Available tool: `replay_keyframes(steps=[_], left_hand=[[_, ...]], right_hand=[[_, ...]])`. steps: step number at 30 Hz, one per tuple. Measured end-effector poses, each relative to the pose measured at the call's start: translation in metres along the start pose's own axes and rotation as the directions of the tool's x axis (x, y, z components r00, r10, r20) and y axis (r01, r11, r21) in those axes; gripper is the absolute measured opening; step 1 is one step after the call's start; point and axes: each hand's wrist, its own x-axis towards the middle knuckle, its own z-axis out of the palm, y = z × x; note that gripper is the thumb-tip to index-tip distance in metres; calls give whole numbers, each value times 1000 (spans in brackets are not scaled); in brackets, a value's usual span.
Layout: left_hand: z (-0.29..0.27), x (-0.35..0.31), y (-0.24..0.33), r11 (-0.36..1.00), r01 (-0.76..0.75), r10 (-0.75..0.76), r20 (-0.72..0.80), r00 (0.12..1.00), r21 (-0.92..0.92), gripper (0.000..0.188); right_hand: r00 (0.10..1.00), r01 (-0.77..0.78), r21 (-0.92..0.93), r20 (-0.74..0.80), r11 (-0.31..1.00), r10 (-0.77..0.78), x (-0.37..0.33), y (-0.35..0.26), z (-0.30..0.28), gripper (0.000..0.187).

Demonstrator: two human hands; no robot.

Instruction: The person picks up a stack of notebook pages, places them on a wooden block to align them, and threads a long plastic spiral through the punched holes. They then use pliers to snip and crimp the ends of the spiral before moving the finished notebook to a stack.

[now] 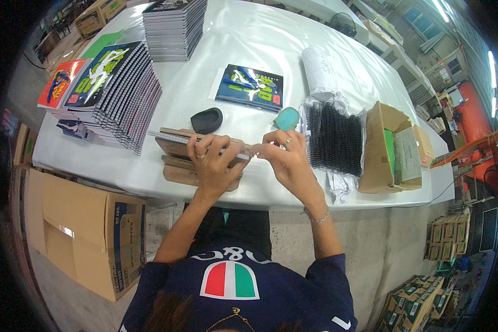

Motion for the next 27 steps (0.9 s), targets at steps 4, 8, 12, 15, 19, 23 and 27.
replay_keyframes(steps=[4,8,12,15,19,23,27], left_hand=[[7,-9,-4,999,-36,37,-67,997,26,28],[16,-19,-8,997,-64,70,-149,986,44,27],[6,-13,-7,998,-43,47,-69,997,46,25],[0,0,-4,994,-71,73,-20,997,78,24],[-7,14,-5,994,-91,86,82,993,58,28],[-7,20,-5,987,-109,97,104,990,117,29],[-5,23,-4,992,-89,79,103,991,88,30]], right_hand=[[998,68,-87,0,994,-68,-2,-3,-1,30],[989,148,-102,10,984,-147,1,-5,-2,31],[992,124,-93,40,988,-121,-2,-6,-4,30],[998,60,-4,16,998,-59,-8,-2,-1,29],[999,-33,131,-18,991,35,-6,-4,3,26],[992,-125,206,49,971,117,-2,1,4,24],[989,-142,307,4,941,148,0,5,7,25]])
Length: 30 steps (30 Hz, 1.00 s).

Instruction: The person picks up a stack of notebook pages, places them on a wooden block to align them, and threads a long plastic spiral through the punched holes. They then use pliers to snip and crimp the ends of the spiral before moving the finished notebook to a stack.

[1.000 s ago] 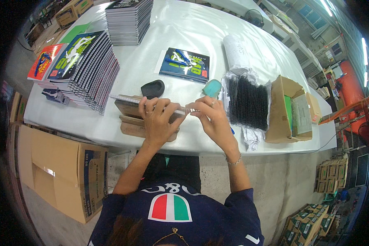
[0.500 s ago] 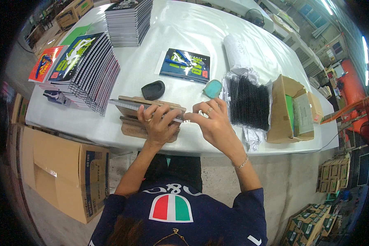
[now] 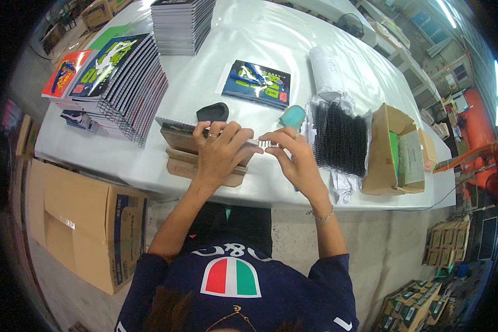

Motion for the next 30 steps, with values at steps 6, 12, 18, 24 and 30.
replay_keyframes(steps=[6,12,18,24,30], left_hand=[[-3,3,-2,998,25,-24,22,999,-57,29],[-5,3,-2,996,33,-30,31,999,-85,28],[-8,8,-1,996,32,-28,52,998,-89,28],[-8,8,0,992,44,-34,82,996,-121,29],[-11,6,-1,994,42,-33,82,996,-102,27]], right_hand=[[999,22,-8,-48,1000,-22,-2,2,1,30],[1000,11,5,-26,1000,-11,-4,-1,-2,30],[1000,1,68,-16,998,0,4,1,0,22],[999,-53,85,9,995,53,1,10,2,21],[1000,18,-7,-4,1000,-18,0,-4,-4,29]])
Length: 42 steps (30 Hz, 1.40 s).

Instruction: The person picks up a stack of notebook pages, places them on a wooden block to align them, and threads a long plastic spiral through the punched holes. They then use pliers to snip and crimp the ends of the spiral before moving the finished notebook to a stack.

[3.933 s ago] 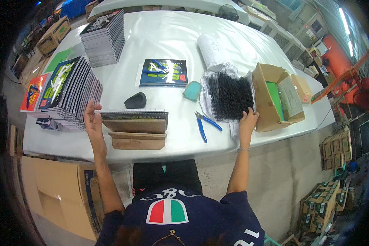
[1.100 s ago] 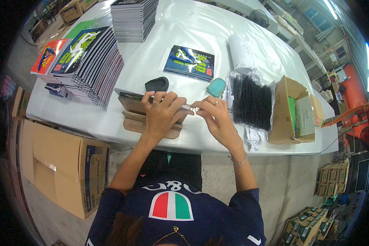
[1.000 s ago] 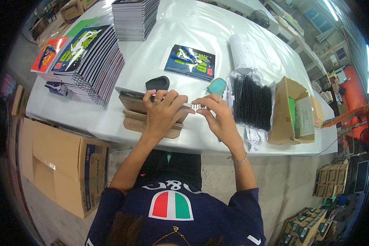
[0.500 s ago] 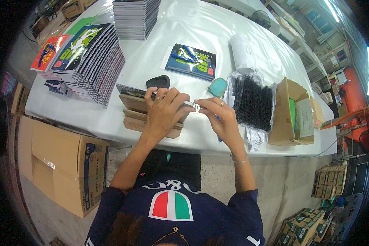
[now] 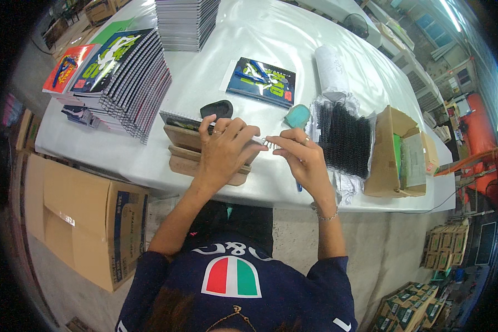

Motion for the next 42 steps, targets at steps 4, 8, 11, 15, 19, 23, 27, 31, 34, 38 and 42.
replay_keyframes(steps=[4,8,11,15,19,23,27,31,34,38,42], left_hand=[[-1,6,0,999,9,-8,20,1000,-34,25],[-6,8,2,998,12,-9,48,999,-56,24],[-7,9,3,997,30,-26,58,998,-72,23],[-10,10,2,997,31,-26,72,997,-66,23],[-11,11,4,999,32,-29,94,995,-35,24],[-15,13,9,999,27,-23,100,995,-40,24],[-14,12,0,990,-39,56,122,991,-138,20],[-14,9,-5,982,-94,124,184,975,-166,17],[-10,2,-9,967,-148,164,64,984,-208,19],[-6,3,-3,946,-178,184,-5,983,-270,26],[-4,4,-10,951,-189,185,-42,982,-246,23]], right_hand=[[1000,0,65,-19,998,1,3,3,1,32],[998,32,35,-48,999,-30,3,16,9,33],[996,33,-21,-77,999,-34,4,10,10,31],[1000,-5,-14,5,1000,6,2,10,6,28],[998,-49,18,-49,999,50,0,6,18,20],[993,-80,-81,-94,993,73,2,2,20,11],[981,-152,-61,113,986,158,8,1,9,24],[856,-390,258,454,884,245,21,19,-12,37],[749,-317,86,633,944,194,60,41,-8,29],[842,29,34,537,999,-43,78,100,45,45],[865,271,-36,447,962,-227,104,115,117,62]])
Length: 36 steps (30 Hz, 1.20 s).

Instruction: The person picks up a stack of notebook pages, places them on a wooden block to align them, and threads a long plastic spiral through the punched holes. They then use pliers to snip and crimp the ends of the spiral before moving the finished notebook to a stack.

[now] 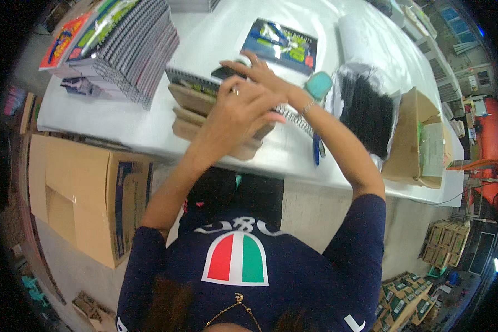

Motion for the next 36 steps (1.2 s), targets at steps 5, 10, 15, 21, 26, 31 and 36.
replay_keyframes(steps=[5,10,15,21,26,31,36], left_hand=[[-4,-4,-7,1000,-23,23,-7,1000,13,23],[-5,-4,-6,1000,6,-7,64,998,11,24],[4,0,-8,998,-48,48,-20,999,37,28],[-4,-4,-7,992,-22,16,48,999,124,25],[-12,-8,10,925,197,-204,-13,979,325,36],[-27,-13,17,862,431,-431,-60,900,266,39],[-27,-14,18,872,414,-432,14,902,262,38]], right_hand=[[998,59,50,-24,997,-58,17,-12,-3,47],[998,-12,15,62,1000,11,-20,-4,-24,52],[989,104,63,-110,993,-97,-36,10,-19,57],[855,-423,801,198,424,480,-53,-45,-64,66],[950,-208,831,46,516,310,-114,-52,-83,102],[978,-118,896,30,428,208,-127,-57,-94,96],[900,-422,550,163,721,403,-103,-97,-101,86]])
